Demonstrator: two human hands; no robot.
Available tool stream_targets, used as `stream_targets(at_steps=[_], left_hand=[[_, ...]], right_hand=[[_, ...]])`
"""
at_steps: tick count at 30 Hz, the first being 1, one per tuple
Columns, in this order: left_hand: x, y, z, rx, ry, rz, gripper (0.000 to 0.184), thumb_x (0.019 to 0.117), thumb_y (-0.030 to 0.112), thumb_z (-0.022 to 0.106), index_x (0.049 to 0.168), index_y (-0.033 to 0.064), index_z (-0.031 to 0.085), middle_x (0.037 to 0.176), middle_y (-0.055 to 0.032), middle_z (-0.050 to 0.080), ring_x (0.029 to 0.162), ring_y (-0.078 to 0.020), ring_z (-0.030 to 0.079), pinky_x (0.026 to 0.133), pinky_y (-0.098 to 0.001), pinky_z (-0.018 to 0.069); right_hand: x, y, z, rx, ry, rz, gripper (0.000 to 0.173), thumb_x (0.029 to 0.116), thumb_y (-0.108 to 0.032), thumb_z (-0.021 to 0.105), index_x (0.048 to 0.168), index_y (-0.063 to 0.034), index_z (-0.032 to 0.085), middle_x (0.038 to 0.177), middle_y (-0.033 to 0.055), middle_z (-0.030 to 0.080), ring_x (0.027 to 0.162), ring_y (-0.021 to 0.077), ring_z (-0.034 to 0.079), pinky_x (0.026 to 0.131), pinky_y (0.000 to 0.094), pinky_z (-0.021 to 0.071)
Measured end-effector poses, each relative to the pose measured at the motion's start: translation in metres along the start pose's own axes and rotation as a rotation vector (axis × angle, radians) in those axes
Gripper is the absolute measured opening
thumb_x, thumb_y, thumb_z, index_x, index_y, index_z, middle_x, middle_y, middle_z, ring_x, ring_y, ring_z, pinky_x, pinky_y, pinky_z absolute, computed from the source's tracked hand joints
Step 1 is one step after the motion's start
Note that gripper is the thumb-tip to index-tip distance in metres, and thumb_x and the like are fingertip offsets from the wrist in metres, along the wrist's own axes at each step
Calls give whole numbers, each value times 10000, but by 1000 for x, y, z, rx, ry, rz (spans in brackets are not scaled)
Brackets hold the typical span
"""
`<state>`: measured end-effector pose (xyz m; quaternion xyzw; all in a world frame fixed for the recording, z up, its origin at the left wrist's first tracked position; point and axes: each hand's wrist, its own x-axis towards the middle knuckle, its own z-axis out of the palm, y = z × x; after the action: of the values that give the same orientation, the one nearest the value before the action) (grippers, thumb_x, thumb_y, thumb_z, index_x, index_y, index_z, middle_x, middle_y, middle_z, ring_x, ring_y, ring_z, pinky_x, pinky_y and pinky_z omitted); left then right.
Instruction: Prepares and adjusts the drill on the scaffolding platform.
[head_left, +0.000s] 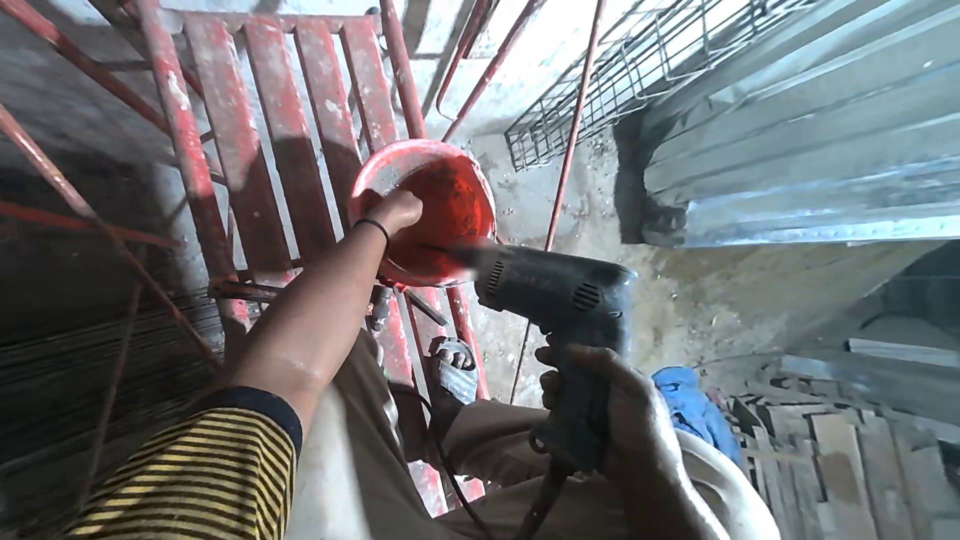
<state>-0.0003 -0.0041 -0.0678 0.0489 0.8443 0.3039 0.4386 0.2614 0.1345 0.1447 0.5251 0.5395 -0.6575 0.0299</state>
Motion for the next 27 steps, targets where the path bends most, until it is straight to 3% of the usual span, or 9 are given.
stream_targets(at_steps=[4, 7, 10, 12, 14, 16, 17, 21, 27], left_hand=[[5, -5, 3, -53, -49, -10, 414, 1082, 217, 384, 1134, -109, 633, 1180, -298, 627, 1106, -407, 610, 923, -608, 461], [6, 2, 1, -502, -181, -81, 311, 1071, 190, 404, 1218, -25, 574, 986, -138, 661, 806, -197, 668, 752, -372, 575], [-14, 24, -11, -804, -334, -37, 238, 1046, 155, 384, 1103, 11, 565, 879, -116, 684, 700, -206, 678, 677, -350, 576], [-21, 34, -17, -718, -325, -14, 257, 1051, 182, 380, 1070, 29, 585, 887, -104, 690, 723, -215, 692, 691, -376, 592], [-21, 33, -17, -504, -217, 4, 306, 1058, 247, 416, 1142, 46, 631, 1003, -116, 673, 849, -236, 660, 755, -437, 555], [-17, 28, -19, -243, -83, 94, 406, 1070, 307, 432, 1242, -2, 631, 1212, -241, 627, 1098, -376, 611, 900, -607, 476], [-16, 26, -19, -146, 7, 156, 424, 1076, 307, 423, 1221, -30, 635, 1204, -279, 630, 1122, -415, 609, 923, -640, 456], [-17, 24, -26, -123, 199, 210, 423, 1091, 296, 387, 1241, -23, 621, 1210, -262, 637, 1173, -396, 604, 988, -610, 444], [-13, 18, -25, -95, 247, 214, 395, 1068, 296, 429, 1289, 31, 620, 1187, -230, 666, 1148, -382, 633, 975, -604, 470]], right_hand=[[0, -2, 0, 13, 9, 14, 245, 1008, -134, 471, 1066, 59, 610, 844, 186, 720, 558, 213, 674, 491, 332, 584], [1, -2, 0, 14, 6, 19, 245, 1010, -136, 474, 1072, 63, 602, 853, 188, 719, 560, 212, 673, 492, 330, 582], [3, -2, -1, 6, -2, 7, 251, 1000, -128, 478, 1081, 67, 614, 853, 192, 721, 563, 212, 675, 498, 334, 587], [2, -2, -1, -6, 4, 11, 252, 1004, -135, 482, 1087, 62, 614, 859, 190, 724, 569, 217, 678, 504, 337, 589], [1, -2, -1, -16, 3, 5, 247, 1018, -145, 473, 1074, 54, 607, 849, 184, 723, 566, 212, 678, 503, 335, 589], [1, -2, -1, -14, 2, -7, 257, 1011, -134, 459, 1055, 62, 620, 839, 184, 722, 561, 211, 674, 499, 335, 586], [1, -2, 0, -12, 6, -9, 260, 1005, -128, 454, 1048, 63, 626, 838, 182, 722, 557, 207, 670, 494, 331, 582], [0, -1, 0, 1, 3, -9, 239, 997, -121, 467, 1042, 60, 615, 842, 184, 722, 553, 210, 670, 486, 330, 581], [1, 0, -1, -2, -2, -21, 242, 992, -124, 468, 1036, 61, 617, 817, 186, 719, 548, 220, 675, 486, 342, 588]])
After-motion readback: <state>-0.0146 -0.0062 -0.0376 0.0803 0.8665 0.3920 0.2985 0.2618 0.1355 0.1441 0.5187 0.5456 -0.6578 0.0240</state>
